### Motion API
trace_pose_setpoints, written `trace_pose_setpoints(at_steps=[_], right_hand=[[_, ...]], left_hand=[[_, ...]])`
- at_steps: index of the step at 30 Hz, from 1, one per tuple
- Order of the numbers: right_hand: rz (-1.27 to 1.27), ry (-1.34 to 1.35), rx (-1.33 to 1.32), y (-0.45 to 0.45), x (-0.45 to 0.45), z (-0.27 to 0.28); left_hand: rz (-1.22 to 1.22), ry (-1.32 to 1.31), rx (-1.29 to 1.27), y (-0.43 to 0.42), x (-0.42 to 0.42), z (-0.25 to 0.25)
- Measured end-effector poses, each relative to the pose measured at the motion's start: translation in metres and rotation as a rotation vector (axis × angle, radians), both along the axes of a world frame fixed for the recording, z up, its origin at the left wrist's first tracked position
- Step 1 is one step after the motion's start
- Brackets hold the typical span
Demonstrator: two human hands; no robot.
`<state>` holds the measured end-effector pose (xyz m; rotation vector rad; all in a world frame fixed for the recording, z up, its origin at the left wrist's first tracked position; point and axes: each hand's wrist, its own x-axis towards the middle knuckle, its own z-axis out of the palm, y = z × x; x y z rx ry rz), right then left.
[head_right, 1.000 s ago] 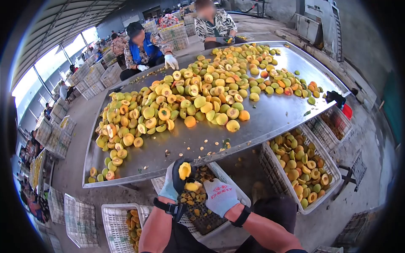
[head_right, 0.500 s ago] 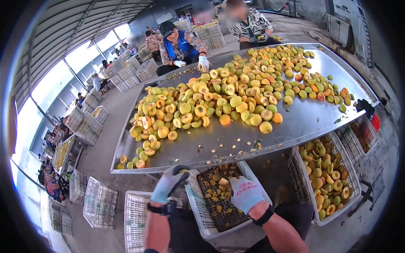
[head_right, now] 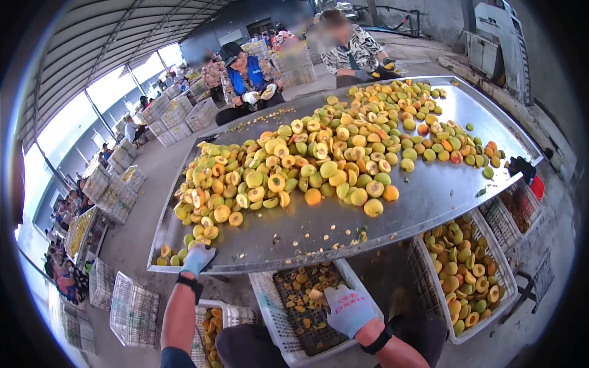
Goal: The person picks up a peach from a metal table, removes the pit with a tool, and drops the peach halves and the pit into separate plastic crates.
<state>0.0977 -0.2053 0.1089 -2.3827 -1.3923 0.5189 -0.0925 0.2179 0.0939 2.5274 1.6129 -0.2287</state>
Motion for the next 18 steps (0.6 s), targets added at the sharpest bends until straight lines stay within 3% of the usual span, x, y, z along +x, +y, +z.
trace_pose_setpoints(at_steps=[1,2,3,6,8,11,12,13,15,17,18], right_hand=[[-0.013,-0.013,-0.004,0.000,0.001,-0.004],[0.000,-0.013,0.019,-0.002,0.002,-0.007],[0.007,-0.017,0.042,-0.004,0.006,-0.009],[0.063,-0.055,0.064,-0.006,0.017,-0.039],[0.014,-0.028,-0.050,0.001,0.020,-0.017],[0.024,-0.038,0.115,0.003,0.022,-0.015],[0.032,-0.040,0.169,0.003,0.022,-0.016],[0.030,-0.041,0.162,0.004,0.022,-0.017],[0.035,0.016,0.041,0.006,0.020,-0.018],[0.061,0.027,0.059,0.007,0.018,-0.023],[0.088,0.035,0.071,0.007,0.019,-0.025]], left_hand=[[-0.147,-0.088,0.083,0.061,-0.001,-0.068],[-0.012,-0.200,0.079,0.078,0.019,-0.086],[0.115,-0.314,0.069,0.090,0.044,-0.096],[0.098,-0.295,0.129,0.100,0.091,-0.101],[0.193,-0.289,0.002,0.153,0.104,-0.143],[0.253,-0.286,0.018,0.179,0.118,-0.159],[0.440,-0.472,-0.198,0.178,0.124,-0.156],[0.466,-0.558,-0.267,0.183,0.126,-0.159],[0.439,-0.768,-0.623,0.179,0.125,-0.156],[0.271,-0.739,-0.637,0.166,0.129,-0.155],[0.409,-0.820,-0.800,0.145,0.132,-0.138]])
